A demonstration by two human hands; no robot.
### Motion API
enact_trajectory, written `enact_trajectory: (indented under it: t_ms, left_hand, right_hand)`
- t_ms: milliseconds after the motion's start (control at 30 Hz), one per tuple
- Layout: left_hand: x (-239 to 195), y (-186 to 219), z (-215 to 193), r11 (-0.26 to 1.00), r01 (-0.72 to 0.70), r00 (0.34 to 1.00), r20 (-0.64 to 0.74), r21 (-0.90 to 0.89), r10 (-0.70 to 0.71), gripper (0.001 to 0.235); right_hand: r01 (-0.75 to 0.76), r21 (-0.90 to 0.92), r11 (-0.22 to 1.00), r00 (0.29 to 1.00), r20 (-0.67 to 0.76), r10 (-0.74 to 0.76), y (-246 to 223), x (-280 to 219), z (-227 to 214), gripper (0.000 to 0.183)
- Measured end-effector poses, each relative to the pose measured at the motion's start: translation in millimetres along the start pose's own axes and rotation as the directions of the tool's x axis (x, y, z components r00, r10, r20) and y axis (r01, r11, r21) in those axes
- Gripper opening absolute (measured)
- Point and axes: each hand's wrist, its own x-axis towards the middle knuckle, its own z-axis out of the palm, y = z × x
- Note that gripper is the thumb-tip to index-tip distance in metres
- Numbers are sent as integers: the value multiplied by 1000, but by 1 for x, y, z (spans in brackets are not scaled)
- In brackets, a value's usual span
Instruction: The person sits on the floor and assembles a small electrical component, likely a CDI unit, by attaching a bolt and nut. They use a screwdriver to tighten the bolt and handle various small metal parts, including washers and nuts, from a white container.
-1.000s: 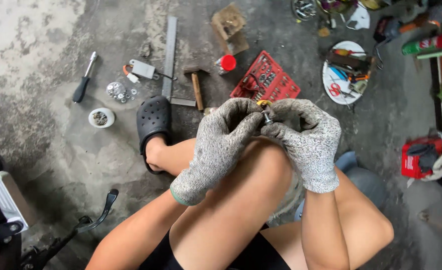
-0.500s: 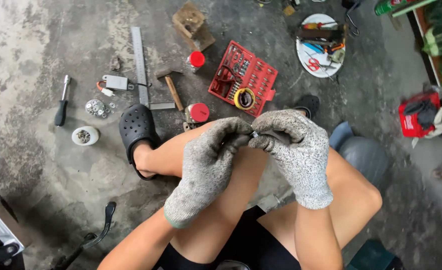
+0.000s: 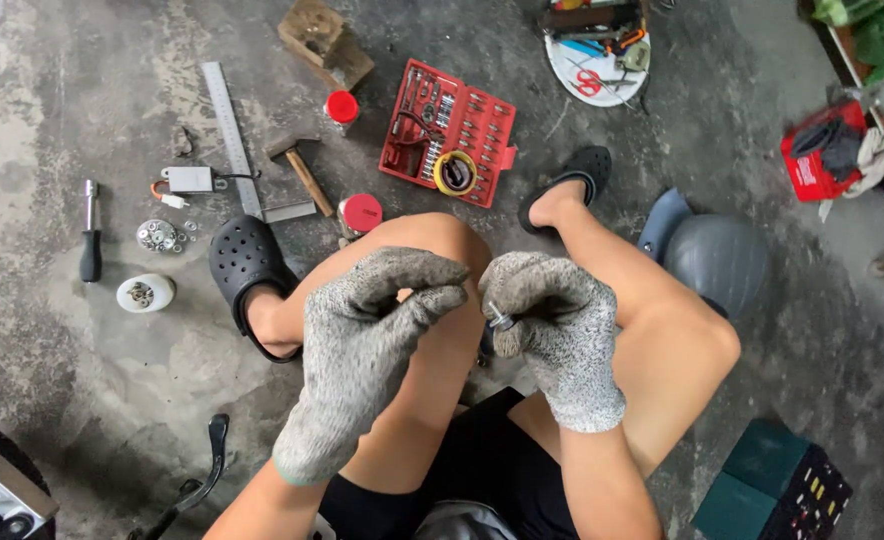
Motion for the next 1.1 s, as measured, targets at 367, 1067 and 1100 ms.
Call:
enact_trajectory:
  t_ms: [367,1067,1100]
  left_hand:
    - [-24,37,27,959,-124,989,108,255,99,21]
    - [-40,40,50,974,223,973,53,47,-225,22]
    - [-43,38,50,986,94,994,45,135,-101,20]
  right_hand:
    - [31,-68,997,999,-38,-33,-5,-25,-9,30]
    - [117,-455,883,964,-161,-211,-21,-35,17,47]
    - [103,-554,826,957,-171,-234,-24,-36,20,47]
